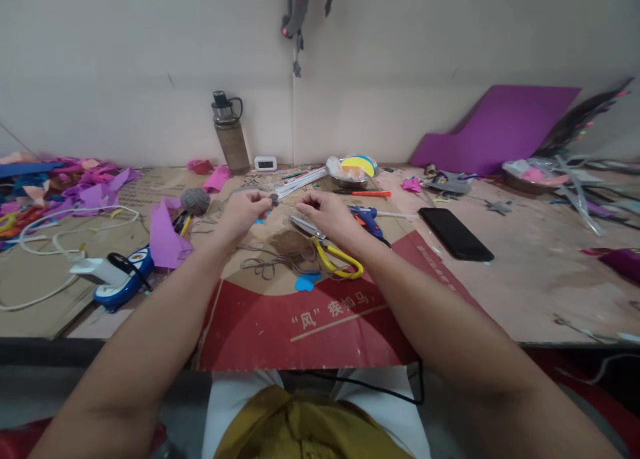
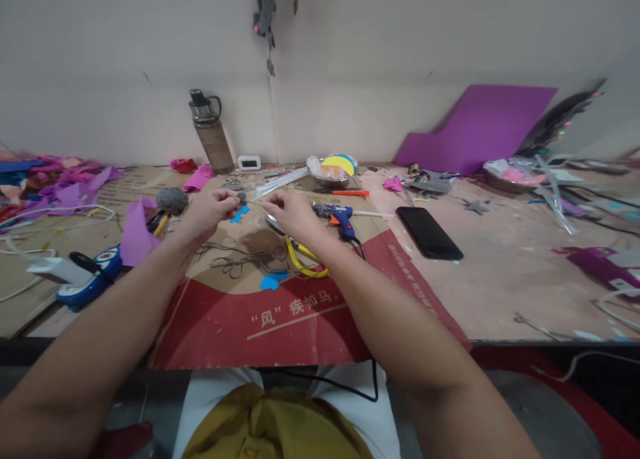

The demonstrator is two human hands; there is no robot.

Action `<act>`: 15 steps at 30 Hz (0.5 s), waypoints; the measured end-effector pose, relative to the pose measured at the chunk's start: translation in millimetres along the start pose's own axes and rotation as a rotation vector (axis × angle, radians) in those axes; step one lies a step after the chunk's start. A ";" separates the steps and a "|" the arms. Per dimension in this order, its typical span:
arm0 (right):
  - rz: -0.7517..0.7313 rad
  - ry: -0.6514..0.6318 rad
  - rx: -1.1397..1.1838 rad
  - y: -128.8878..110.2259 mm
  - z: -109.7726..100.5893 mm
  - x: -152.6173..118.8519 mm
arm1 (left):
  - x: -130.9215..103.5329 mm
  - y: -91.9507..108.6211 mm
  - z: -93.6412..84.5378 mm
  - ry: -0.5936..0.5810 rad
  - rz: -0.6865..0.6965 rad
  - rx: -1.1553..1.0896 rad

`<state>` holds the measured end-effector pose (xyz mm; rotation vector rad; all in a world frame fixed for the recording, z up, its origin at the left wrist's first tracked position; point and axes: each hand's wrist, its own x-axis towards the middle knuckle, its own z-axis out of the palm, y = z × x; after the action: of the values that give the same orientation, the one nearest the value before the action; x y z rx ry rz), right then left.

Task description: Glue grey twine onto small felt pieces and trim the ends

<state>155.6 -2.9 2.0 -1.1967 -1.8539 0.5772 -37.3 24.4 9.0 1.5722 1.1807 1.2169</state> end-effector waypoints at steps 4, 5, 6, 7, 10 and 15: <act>-0.061 -0.194 0.012 -7.4 -0.4 -11.4 | 9.0 5.2 -16.0 0.246 0.044 -0.101; -0.081 -0.226 0.014 -8.9 -2.1 -15.3 | 11.5 6.8 -20.9 0.294 0.040 -0.182; -0.097 -0.226 0.004 -9.8 -4.7 -19.2 | 13.8 8.4 -25.8 0.325 0.035 -0.275; -0.106 -0.189 -0.022 -9.8 -8.3 -23.4 | 15.9 9.8 -30.4 0.354 0.029 -0.361; -0.072 0.016 -0.172 -5.6 -22.8 -37.8 | 19.8 12.8 -39.8 0.391 -0.005 -0.534; 0.089 -0.146 -0.528 2.7 -33.1 -67.2 | 17.3 17.1 -35.0 0.347 0.071 -0.573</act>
<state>197.9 -63.9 -8.5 -1.6182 -2.1633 0.2261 -66.4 38.8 36.6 1.0057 0.8683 1.7392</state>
